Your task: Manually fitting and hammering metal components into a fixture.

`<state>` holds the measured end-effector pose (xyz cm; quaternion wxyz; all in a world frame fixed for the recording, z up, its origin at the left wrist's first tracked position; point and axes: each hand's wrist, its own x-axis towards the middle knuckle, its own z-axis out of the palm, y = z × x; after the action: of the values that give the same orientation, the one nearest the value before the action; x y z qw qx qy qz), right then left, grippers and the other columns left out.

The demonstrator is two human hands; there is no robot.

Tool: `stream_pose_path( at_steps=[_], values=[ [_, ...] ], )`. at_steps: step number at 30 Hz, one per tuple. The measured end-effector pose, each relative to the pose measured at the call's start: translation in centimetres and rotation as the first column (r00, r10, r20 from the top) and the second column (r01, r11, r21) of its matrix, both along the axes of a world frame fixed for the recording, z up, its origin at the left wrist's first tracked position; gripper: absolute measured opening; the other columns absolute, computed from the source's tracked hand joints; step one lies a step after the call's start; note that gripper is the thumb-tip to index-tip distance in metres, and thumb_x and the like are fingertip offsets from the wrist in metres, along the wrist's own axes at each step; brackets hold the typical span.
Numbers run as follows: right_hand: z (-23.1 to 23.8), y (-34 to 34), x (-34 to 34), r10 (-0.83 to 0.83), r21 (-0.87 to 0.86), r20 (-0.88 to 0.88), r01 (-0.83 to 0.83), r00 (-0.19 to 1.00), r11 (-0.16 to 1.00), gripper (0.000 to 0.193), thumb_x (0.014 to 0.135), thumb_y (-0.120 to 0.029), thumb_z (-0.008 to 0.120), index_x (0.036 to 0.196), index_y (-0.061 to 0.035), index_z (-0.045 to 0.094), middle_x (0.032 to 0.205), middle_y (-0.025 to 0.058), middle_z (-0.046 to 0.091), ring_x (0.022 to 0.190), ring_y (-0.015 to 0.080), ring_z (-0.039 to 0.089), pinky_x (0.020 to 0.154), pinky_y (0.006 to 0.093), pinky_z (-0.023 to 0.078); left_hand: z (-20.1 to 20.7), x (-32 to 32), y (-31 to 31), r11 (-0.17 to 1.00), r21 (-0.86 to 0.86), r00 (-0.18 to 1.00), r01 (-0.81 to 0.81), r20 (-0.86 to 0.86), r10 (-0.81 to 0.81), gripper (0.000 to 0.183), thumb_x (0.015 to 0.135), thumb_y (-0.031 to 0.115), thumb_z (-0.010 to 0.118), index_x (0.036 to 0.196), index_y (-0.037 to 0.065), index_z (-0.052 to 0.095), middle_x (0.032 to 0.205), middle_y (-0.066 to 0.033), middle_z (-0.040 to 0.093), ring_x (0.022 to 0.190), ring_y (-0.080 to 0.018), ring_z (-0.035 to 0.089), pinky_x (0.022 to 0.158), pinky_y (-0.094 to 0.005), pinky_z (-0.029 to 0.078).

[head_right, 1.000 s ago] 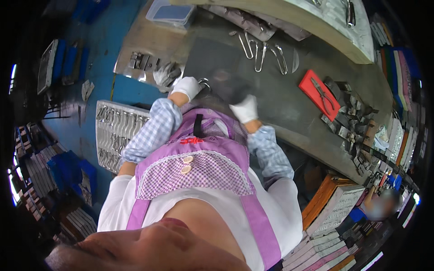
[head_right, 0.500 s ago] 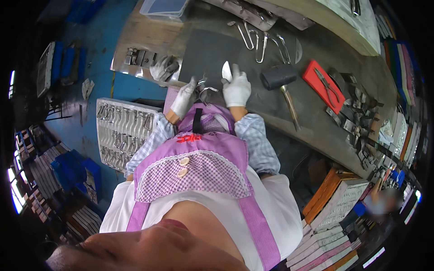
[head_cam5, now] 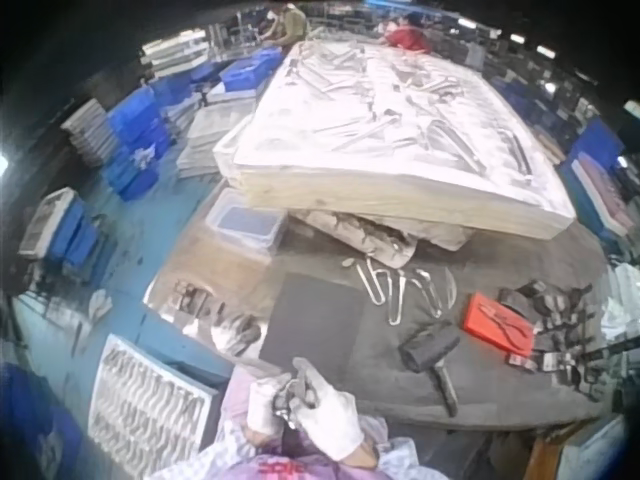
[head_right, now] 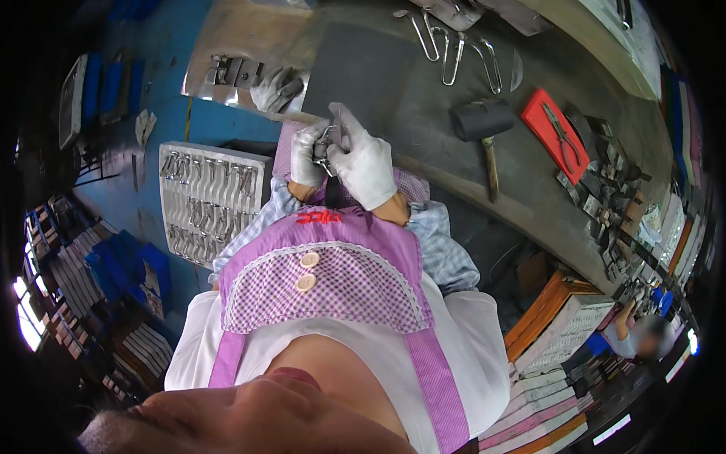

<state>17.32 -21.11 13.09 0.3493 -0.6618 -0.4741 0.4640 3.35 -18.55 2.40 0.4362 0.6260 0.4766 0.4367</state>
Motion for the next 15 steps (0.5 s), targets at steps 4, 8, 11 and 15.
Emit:
stream_pose_path(
  at_steps=[4, 8, 11, 15],
  values=[
    [1.0, 0.5, -0.4, 0.043, -0.056, -0.122, -0.050, 0.992, 0.997, 0.057, 0.081, 0.000, 0.061, 0.137, -0.0088, 0.055, 0.077, 0.0058, 0.068, 0.064, 0.0059, 0.060, 0.061, 0.0244, 0.050, 1.0, 0.0, -0.2, 0.963, -0.269, 0.950, -0.015, 0.298, 0.098, 0.020, 0.086, 0.014, 0.061, 0.091, -0.003, 0.071, 0.072, -0.0081, 0.066, 0.064, -0.0160, 0.061, 0.057, -0.0280, 0.046],
    [0.7, 0.3, -2.4, -0.033, -0.005, -0.306, 0.033, 0.952, 0.999, 0.057, 0.080, 0.000, 0.063, 0.135, -0.0111, 0.057, 0.067, 0.0023, 0.063, 0.058, 0.0049, 0.056, 0.057, 0.0249, 0.050, 1.6, -1.5, -0.4, 0.919, -0.393, 0.895, -0.028, 0.400, 0.199, 0.029, 0.092, 0.024, 0.061, 0.086, -0.003, 0.071, 0.069, -0.0022, 0.064, 0.061, -0.0070, 0.057, 0.053, -0.0254, 0.042],
    [-2.0, 2.5, -2.1, 0.048, 0.084, 0.006, -0.049, 0.999, 0.995, 0.059, 0.080, -0.013, 0.066, 0.138, -0.0136, 0.055, 0.070, 0.0070, 0.063, 0.060, 0.0107, 0.059, 0.060, 0.0303, 0.053, 2.7, -3.4, 0.2, 0.796, -0.603, 0.918, -0.047, 0.288, 0.272, 0.041, 0.094, 0.038, 0.065, 0.081, -0.001, 0.071, 0.066, -0.0026, 0.063, 0.056, -0.0074, 0.054, 0.050, -0.0236, 0.040],
    [-5.2, 6.8, -0.7, 0.028, 0.108, 0.800, -0.189, 0.599, 0.976, 0.046, 0.090, -0.033, 0.061, 0.130, -0.0094, 0.058, 0.096, 0.0174, 0.070, 0.083, 0.0351, 0.068, 0.073, 0.0459, 0.054, 1.3, -11.3, -0.8, 0.686, -0.727, 0.933, -0.029, 0.226, 0.279, 0.038, 0.091, 0.040, 0.070, 0.084, 0.003, 0.071, 0.070, -0.0013, 0.064, 0.057, -0.0064, 0.053, 0.049, -0.0240, 0.037]
  ],
)
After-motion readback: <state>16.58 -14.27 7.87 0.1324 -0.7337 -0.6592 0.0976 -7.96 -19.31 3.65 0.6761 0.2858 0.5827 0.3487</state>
